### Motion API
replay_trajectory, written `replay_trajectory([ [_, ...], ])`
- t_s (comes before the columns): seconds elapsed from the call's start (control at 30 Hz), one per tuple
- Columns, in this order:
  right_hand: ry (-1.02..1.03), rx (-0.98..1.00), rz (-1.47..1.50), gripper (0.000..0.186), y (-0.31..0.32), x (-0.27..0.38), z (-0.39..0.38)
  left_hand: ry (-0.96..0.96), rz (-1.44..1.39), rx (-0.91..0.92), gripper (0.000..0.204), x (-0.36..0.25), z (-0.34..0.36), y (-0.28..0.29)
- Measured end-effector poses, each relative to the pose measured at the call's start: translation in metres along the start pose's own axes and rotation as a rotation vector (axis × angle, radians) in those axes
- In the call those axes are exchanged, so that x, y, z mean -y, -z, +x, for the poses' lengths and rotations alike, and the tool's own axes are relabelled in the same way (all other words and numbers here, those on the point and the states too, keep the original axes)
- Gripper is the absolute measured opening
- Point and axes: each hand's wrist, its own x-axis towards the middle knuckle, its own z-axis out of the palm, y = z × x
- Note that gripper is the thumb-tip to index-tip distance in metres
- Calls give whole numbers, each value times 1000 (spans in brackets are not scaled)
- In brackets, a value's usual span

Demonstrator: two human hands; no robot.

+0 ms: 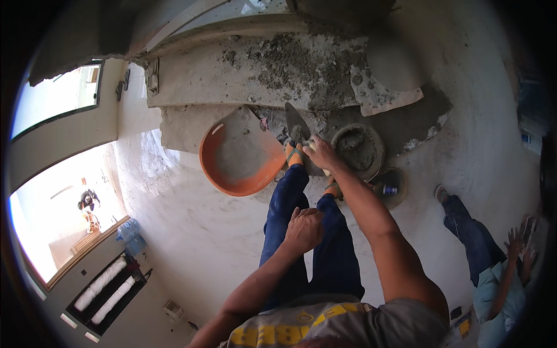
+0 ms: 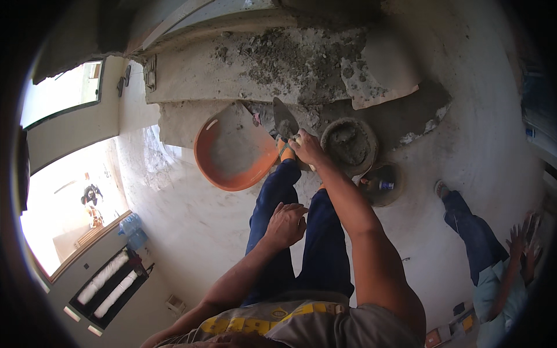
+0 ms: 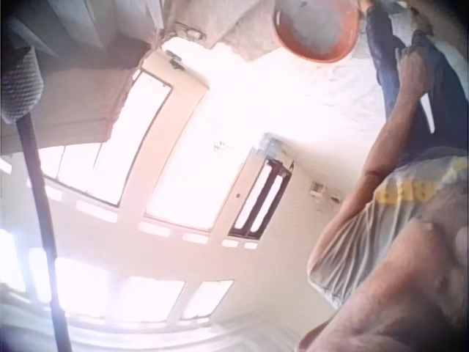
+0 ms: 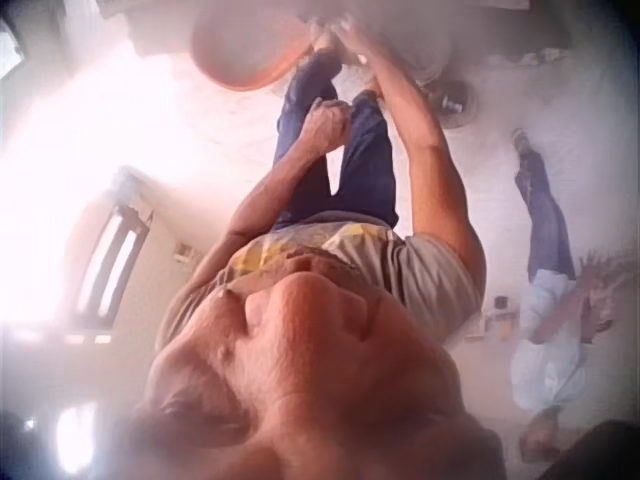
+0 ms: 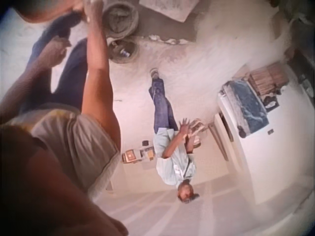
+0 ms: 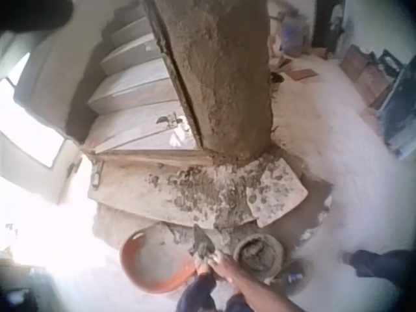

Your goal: The person applies plaster to a concrete structure using a trowel and a plastic tray to hold the mixture.

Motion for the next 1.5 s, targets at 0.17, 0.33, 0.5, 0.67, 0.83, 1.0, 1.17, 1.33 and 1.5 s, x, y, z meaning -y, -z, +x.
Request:
replay_trajectory([
  [0.17,-93,94,80,72,-29,46,73,158,-53,426,21,14,56,-17],
  [0.33,65,132,53,73,-77,127,176,184,-472,398,36,36,107,-108],
  [0.5,264,174,60,67,-110,178,314,5,-997,258,41,25,144,-103],
  [0.67,106,240,452,64,-109,225,410,-67,-1111,316,44,35,164,-93],
  [0.83,106,-150,492,56,-88,189,419,-111,-1097,405,47,35,171,-82],
  [1.0,65,-283,434,51,-65,148,357,-79,-1044,442,50,48,175,-83],
  [1.17,-37,-391,550,50,-31,87,320,-119,-1027,497,54,45,179,-88],
  [1.33,-40,-483,292,54,11,28,279,-156,-994,549,57,37,184,-89],
  [1.5,-258,-428,610,63,30,35,229,-176,-905,576,60,36,181,-81],
])
